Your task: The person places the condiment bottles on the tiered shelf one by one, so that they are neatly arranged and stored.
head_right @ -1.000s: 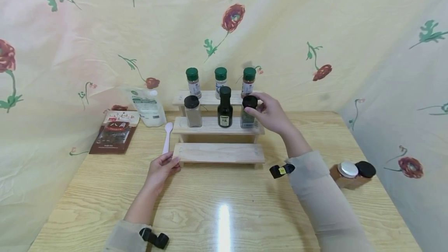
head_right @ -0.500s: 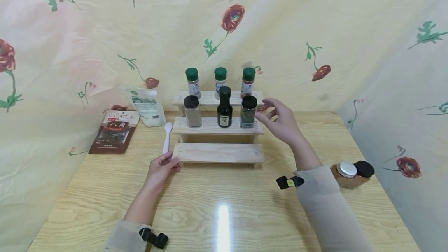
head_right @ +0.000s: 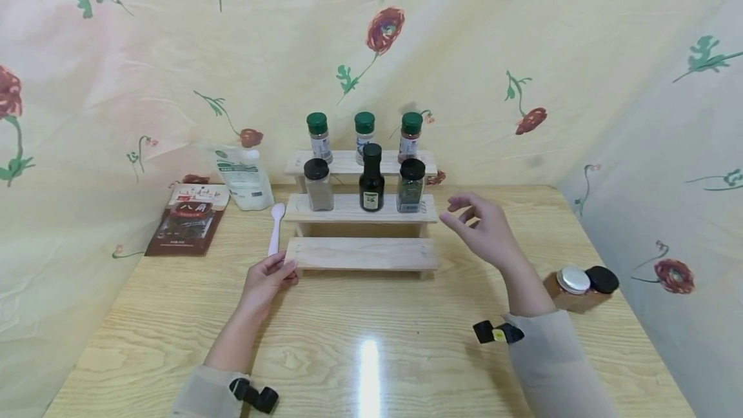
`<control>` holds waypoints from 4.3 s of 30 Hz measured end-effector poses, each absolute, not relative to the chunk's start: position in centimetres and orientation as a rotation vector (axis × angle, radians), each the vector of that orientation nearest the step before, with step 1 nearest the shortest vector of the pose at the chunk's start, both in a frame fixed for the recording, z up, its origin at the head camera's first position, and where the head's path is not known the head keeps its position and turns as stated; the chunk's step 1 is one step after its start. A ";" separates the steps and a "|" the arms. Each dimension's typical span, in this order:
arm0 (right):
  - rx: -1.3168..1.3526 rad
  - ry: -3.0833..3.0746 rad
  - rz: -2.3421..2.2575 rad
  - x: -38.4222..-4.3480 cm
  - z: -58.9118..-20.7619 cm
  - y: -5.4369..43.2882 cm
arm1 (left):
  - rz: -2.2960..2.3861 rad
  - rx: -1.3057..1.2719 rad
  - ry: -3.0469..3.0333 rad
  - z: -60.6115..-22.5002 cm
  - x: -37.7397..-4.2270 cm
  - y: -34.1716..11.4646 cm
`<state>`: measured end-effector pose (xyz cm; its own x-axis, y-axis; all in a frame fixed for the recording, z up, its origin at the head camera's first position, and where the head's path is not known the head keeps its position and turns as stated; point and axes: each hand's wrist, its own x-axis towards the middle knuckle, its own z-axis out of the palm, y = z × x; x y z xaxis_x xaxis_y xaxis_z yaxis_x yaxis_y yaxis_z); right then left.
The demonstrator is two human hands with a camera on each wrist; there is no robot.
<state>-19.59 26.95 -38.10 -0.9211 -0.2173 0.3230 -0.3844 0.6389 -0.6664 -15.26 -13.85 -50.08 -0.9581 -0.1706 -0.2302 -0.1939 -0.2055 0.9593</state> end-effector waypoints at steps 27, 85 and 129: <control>0.284 -2.652 1.028 -13.9 -39.6 32.1 | 2.385 -0.441 1.972 -50.0 -15.2 -14.0; 0.129 -2.852 0.660 -9.9 -40.9 42.0 | 2.349 -0.453 1.995 -49.7 -15.0 -13.9; 0.314 -2.599 0.882 -14.2 -38.8 34.4 | 2.352 -0.455 1.997 -49.8 -15.2 -13.9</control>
